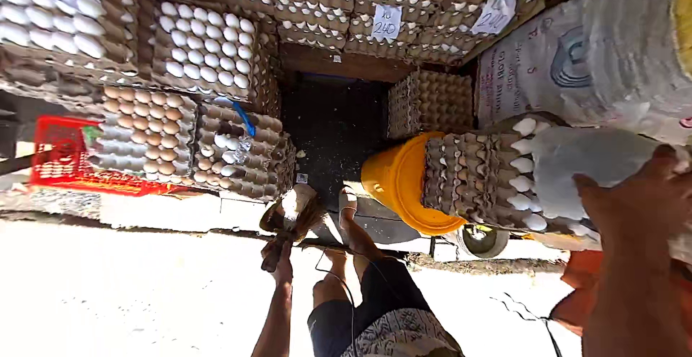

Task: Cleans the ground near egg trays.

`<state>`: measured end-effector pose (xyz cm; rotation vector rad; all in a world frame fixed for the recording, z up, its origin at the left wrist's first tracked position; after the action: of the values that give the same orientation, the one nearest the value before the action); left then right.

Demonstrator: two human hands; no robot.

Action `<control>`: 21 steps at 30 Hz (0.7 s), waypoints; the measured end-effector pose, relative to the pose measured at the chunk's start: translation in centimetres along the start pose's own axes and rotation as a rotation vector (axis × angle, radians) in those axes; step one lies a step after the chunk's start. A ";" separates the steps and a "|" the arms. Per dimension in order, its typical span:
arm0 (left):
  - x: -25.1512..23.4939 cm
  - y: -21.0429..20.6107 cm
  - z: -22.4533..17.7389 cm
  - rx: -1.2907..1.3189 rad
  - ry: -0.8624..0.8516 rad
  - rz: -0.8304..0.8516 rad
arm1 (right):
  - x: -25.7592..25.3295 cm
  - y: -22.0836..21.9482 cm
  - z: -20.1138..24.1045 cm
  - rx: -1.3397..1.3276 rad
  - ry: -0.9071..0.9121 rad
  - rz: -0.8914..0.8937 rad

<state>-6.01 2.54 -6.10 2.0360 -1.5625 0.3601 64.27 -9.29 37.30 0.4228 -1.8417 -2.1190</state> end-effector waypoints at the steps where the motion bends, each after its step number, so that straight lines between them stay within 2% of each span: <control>1: 0.1 0.1 -0.1 0.020 -0.020 -0.026 | 1.9 -1.5 4.6 -0.107 0.134 -0.021; 2: 0.2 0.2 0.0 0.026 -0.034 -0.042 | 4.3 -5.2 8.5 -0.263 0.272 0.035; 3: 0.3 0.2 -0.1 0.015 -0.043 -0.049 | 7.2 -10.8 12.0 -0.428 0.362 0.189; 4: 0.4 0.0 0.1 0.001 -0.050 -0.056 | 10.9 -17.9 15.5 -0.556 0.377 0.436; 5: 0.6 -0.1 0.3 -0.021 -0.058 -0.060 | 15.6 -25.7 18.4 -0.627 0.326 0.737; 7: 0.8 -0.3 0.1 -0.078 -0.087 -0.065 | 26.8 -39.6 21.7 -0.625 0.080 1.275; 8: 0.9 -0.3 0.0 -0.117 -0.106 -0.069 | 32.1 -44.8 21.9 -0.550 -0.058 1.440; 10: 1.4 -0.4 0.2 -0.182 -0.119 -0.064 | 40.4 -52.1 20.9 -0.385 -0.294 1.598; 13: 1.3 -0.5 0.7 -0.233 -0.126 -0.059 | 47.4 -56.1 21.1 -0.334 -0.565 1.663; 16: 2.2 0.3 1.6 -0.161 -0.162 -0.020 | 51.1 -56.6 22.1 -0.602 -0.859 1.665; 19: 2.9 -1.2 2.5 -0.153 -0.081 0.131 | 48.5 -54.5 22.1 -0.851 -0.923 1.581; 21: 3.5 -1.5 2.3 -0.210 -0.080 0.160 | 45.1 -53.1 20.9 -0.976 -0.936 1.512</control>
<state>-3.83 -1.30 -6.51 1.7915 -1.7387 0.1666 12.83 -2.01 -13.62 -1.7531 -0.4899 -1.5862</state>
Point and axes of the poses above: each hand's wrist, its own x-axis away from the middle knuckle, its own y-axis out of the back of the hand, z = x × y, the point moved 10 cm from there along -x, towards the middle knuckle, and after that the axes turned 8 degrees about -x, right-handed, at the moved point
